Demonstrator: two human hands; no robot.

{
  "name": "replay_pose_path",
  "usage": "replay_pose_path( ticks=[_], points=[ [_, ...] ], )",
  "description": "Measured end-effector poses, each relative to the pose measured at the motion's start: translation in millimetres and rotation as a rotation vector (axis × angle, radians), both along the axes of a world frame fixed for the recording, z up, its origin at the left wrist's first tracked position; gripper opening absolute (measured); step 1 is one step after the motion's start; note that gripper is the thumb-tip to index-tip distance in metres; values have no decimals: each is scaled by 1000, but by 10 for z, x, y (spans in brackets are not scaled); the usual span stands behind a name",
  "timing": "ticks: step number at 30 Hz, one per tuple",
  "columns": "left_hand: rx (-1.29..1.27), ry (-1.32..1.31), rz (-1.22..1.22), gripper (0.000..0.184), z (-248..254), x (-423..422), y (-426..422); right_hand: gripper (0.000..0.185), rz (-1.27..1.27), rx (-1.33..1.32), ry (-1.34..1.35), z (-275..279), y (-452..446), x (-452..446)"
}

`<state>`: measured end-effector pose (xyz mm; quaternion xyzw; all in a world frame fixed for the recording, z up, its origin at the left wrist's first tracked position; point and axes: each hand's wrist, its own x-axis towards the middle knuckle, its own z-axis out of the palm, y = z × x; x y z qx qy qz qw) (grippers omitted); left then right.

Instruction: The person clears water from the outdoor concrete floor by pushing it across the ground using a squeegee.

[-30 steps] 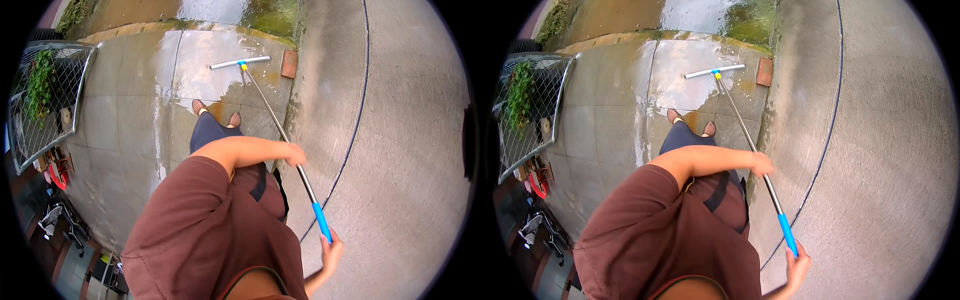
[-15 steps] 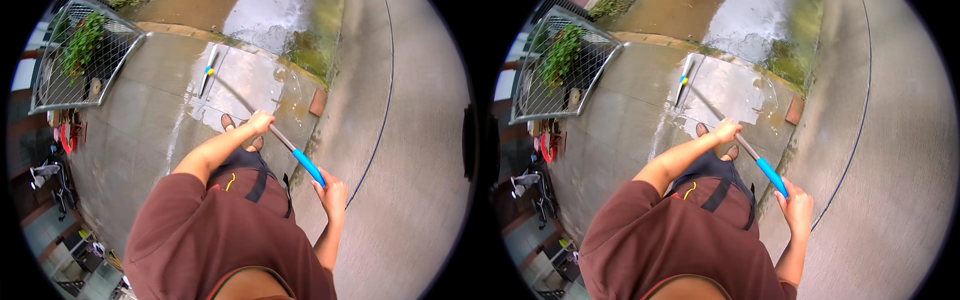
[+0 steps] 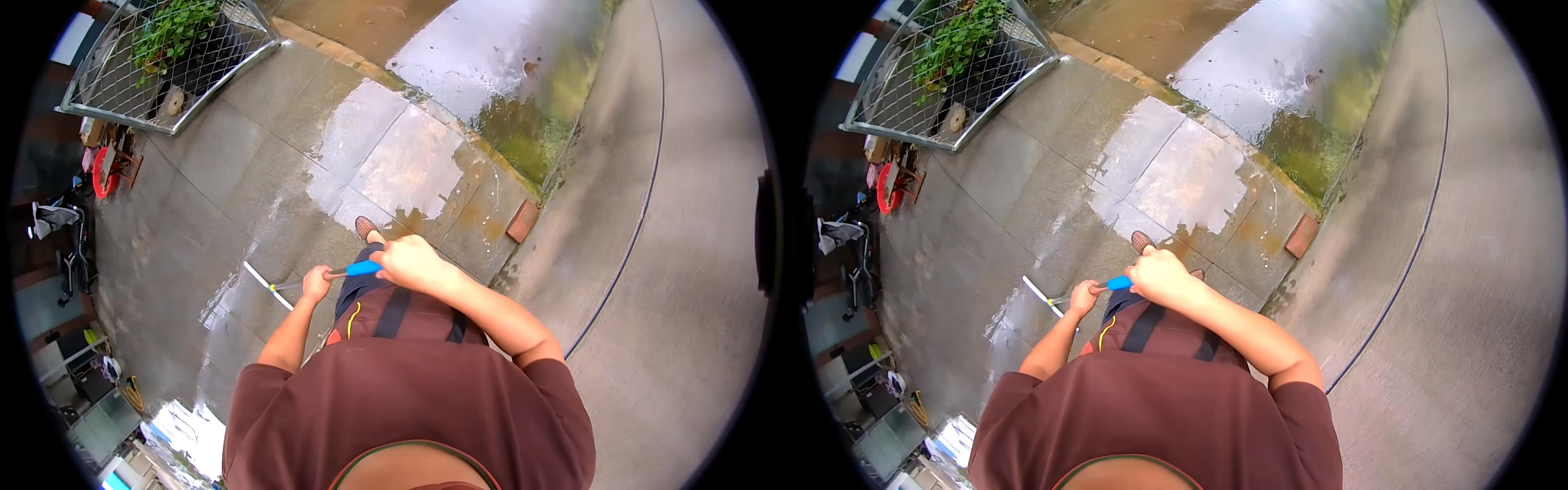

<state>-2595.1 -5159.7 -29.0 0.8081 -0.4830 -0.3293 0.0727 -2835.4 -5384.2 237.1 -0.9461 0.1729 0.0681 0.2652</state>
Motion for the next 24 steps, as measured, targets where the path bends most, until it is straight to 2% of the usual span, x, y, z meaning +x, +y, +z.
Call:
replay_pose_path(
  ticks=[3, 6, 8, 10, 12, 14, 16, 18, 21, 22, 24],
  points=[
    [-15, 18, 98, 19, -130, 73, -52, 27, -1, -99, 58, 81, -262, 338],
    [-121, 92, 132, 19, -145, 87, -590, 26, -92, -144, 6, 297, -716, 384],
    [-248, 170, 113, 18, 26, 44, -1127, 24, -184, -221, -13, 584, -1017, 341],
    [-485, 208, 30, 19, 240, -2, -1725, 21, -274, -317, 2, 969, -1278, 273],
    [-408, 287, 9, 20, 584, -57, -2379, 18, -394, -380, 6, 1347, -1469, 210],
    [-560, 292, -34, 13, 769, -127, -2925, 18, -500, -437, 2, 1639, -1529, 136],
    [-516, 324, -154, 21, 1045, -111, -3417, 19, -563, -507, 12, 1868, -1493, 146],
    [-599, 262, -226, 29, 1131, -160, -3818, 19, -608, -561, 48, 2043, -1393, 185],
    [-832, 409, -271, 51, 1754, -363, -4197, 21, -731, -803, 19, 2126, -1311, 235],
    [-948, 448, -325, 56, 1932, -444, -4292, 22, -778, -828, 38, 2151, -1317, 256],
    [-1014, 630, -393, 61, 2364, -615, -4384, 21, -802, -824, 76, 2135, -1339, 365]
  ],
)
